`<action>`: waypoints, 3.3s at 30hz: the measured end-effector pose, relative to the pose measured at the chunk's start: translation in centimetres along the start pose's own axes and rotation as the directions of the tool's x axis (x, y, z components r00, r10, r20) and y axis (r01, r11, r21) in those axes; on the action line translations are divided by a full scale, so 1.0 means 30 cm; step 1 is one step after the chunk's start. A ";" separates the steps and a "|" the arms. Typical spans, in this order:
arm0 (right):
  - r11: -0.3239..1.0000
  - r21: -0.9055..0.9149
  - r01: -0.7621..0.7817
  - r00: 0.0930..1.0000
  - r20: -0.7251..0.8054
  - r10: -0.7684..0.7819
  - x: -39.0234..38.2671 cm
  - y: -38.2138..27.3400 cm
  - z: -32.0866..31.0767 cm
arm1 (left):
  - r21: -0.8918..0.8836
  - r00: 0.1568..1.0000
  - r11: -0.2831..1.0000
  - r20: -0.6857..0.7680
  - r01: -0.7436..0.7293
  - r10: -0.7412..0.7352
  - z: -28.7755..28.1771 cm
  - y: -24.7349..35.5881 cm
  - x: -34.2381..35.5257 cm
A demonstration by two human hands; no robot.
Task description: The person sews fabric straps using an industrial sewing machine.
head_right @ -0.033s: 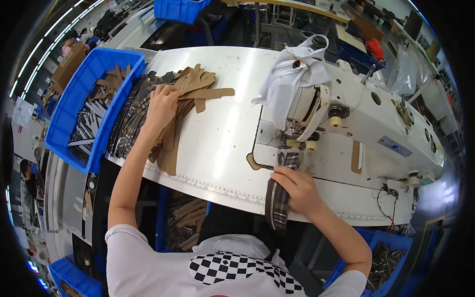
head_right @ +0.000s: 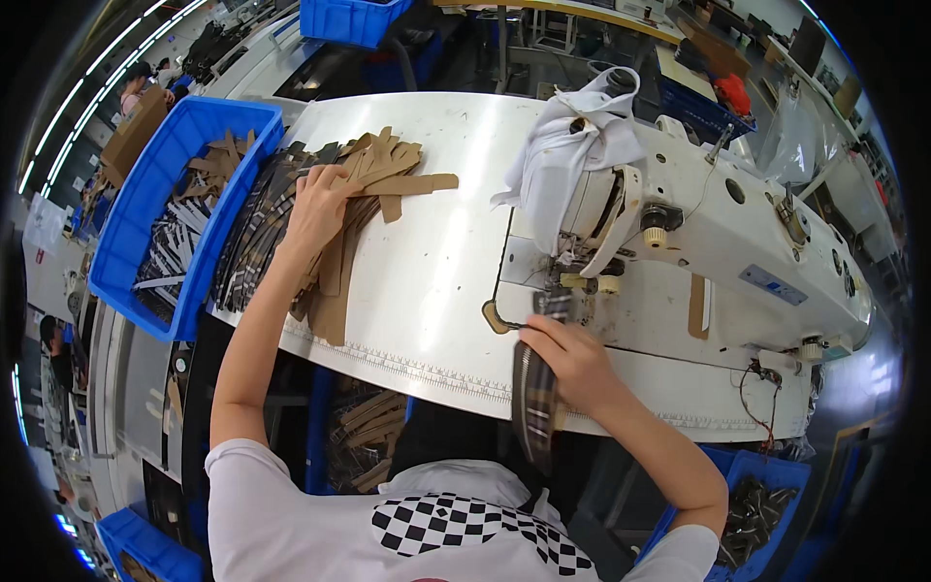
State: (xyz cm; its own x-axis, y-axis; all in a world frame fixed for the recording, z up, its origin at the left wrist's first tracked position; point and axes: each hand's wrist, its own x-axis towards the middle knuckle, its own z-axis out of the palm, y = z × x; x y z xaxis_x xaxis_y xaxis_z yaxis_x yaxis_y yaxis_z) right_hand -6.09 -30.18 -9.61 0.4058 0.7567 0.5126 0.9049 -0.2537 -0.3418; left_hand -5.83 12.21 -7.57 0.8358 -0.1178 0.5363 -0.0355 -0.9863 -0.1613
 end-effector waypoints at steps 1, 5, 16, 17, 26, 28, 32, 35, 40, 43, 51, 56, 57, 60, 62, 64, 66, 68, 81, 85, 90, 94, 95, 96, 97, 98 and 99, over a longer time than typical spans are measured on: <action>1.000 0.016 -0.014 0.999 0.033 0.013 0.039 0.013 0.033 | -0.026 0.996 0.996 -0.023 -0.081 0.080 0.008 -0.001 0.025; 0.945 0.210 0.251 0.963 0.041 -0.265 0.188 0.007 0.133 | -0.169 1.000 0.986 0.001 0.006 -0.006 0.013 -0.014 0.060; 0.919 0.176 0.354 0.934 -0.024 -0.356 0.002 -0.044 -0.046 | -0.340 0.932 0.887 0.291 0.313 -0.217 0.065 -0.065 0.160; 0.944 0.147 0.295 0.955 -0.030 -0.293 -0.018 -0.036 -0.068 | -0.410 0.927 0.844 0.291 0.346 -0.238 0.056 -0.083 0.165; 0.999 -0.009 0.041 0.989 -0.144 -0.042 -0.141 0.042 -0.073 | -0.094 0.932 0.936 -0.102 0.341 -0.349 0.009 -0.076 0.150; 0.999 -0.017 0.027 0.991 -0.131 -0.029 -0.152 0.044 -0.072 | -0.050 0.843 0.995 -0.528 0.088 -0.101 -0.082 -0.081 0.155; 1.000 -0.002 0.000 0.992 -0.126 0.000 -0.151 0.051 -0.078 | -0.187 0.784 0.957 -0.618 -0.222 0.061 -0.216 0.186 0.104; 0.999 -0.010 -0.031 0.992 -0.120 0.030 -0.140 0.048 -0.100 | -0.548 0.957 0.812 -0.286 -0.200 0.043 -0.164 0.454 -0.099; 0.994 -0.045 -0.101 0.994 -0.048 0.099 -0.177 0.075 -0.126 | -0.764 0.931 0.645 0.254 0.028 0.261 -0.237 0.580 -0.195; 0.989 -0.023 -0.143 0.989 -0.044 0.142 -0.172 0.079 -0.129 | -0.677 0.972 0.733 0.207 0.061 0.110 -0.181 0.505 -0.086; 0.946 -0.159 -0.281 0.954 0.063 0.294 -0.194 0.078 -0.120 | -0.584 0.883 0.756 0.136 -0.294 0.449 -0.120 0.702 -0.102; 0.952 -0.095 -0.291 0.957 -0.023 0.290 -0.203 0.042 -0.141 | -0.607 0.864 0.713 0.083 -0.351 0.496 -0.041 0.748 0.017; 0.946 -0.076 -0.316 0.949 -0.016 0.316 -0.210 0.015 -0.157 | -0.613 0.861 0.706 0.082 -0.354 0.502 -0.037 0.749 0.030; 0.934 -0.053 -0.354 0.935 0.005 0.354 -0.205 -0.079 -0.221 | -0.600 0.849 0.712 0.097 -0.366 0.519 -0.016 0.743 0.043; 0.943 0.039 -0.330 0.944 0.041 0.328 -0.163 -0.154 -0.278 | -0.701 0.883 0.625 -0.013 -0.343 0.470 -0.003 0.743 0.045; 0.966 0.080 -0.246 0.967 -0.044 0.250 -0.125 -0.213 -0.303 | -0.688 0.873 0.612 -0.066 -0.391 0.483 0.000 0.745 0.067; 0.983 0.060 -0.172 0.971 -0.160 0.180 -0.082 -0.239 -0.285 | -0.670 0.860 0.599 -0.120 -0.438 0.496 0.005 0.746 0.074; 0.993 -0.059 -0.104 0.982 -0.162 0.093 -0.027 -0.192 -0.252 | -0.686 0.867 0.594 -0.108 -0.419 0.487 0.011 0.746 0.077; 0.933 -0.358 -0.039 0.997 -0.079 0.012 -0.051 0.101 -0.009 | -0.785 0.841 0.526 0.011 -0.328 0.541 0.029 0.726 0.067; 0.933 -0.355 -0.064 0.993 -0.118 0.023 -0.059 0.132 0.013 | -0.778 0.867 0.527 -0.045 -0.342 0.496 0.025 0.732 0.076; 0.926 -0.365 -0.102 0.991 -0.120 0.061 -0.052 0.147 0.017 | -0.798 0.875 0.519 -0.021 -0.306 0.484 0.025 0.730 0.086; 0.949 -0.301 -0.098 0.991 -0.112 0.066 -0.040 0.137 0.032 | -0.769 0.886 0.542 -0.068 -0.340 0.458 0.024 0.713 0.075; 0.932 -0.338 -0.134 0.989 -0.102 0.106 -0.027 0.125 0.024 | -0.763 0.884 0.550 -0.061 -0.341 0.463 0.027 0.706 0.065; 0.914 -0.371 -0.166 0.986 -0.093 0.141 -0.019 0.117 0.017 | -0.777 0.889 0.529 -0.086 -0.342 0.449 0.029 0.715 0.066; 0.915 -0.359 -0.186 0.982 -0.092 0.163 -0.025 0.119 0.023 | -0.789 0.898 0.519 -0.089 -0.328 0.431 0.032 0.722 0.061; 0.909 -0.361 -0.209 0.978 -0.093 0.188 -0.033 0.114 0.014 | -0.777 0.893 0.509 -0.148 -0.371 0.424 0.026 0.726 0.063; 0.918 -0.331 -0.219 0.976 -0.076 0.206 -0.031 0.105 0.007 | -0.778 0.889 0.519 -0.108 -0.354 0.444 0.020 0.715 0.052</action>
State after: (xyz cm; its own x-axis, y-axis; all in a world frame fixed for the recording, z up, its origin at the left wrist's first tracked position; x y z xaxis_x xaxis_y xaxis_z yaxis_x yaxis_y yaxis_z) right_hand -3.65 -31.56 -11.34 0.5918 0.6403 0.4896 0.7841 -0.5983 -0.1652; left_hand -4.96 -9.04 -10.70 0.6684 -0.5556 0.4945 -0.7404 -0.5602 0.3714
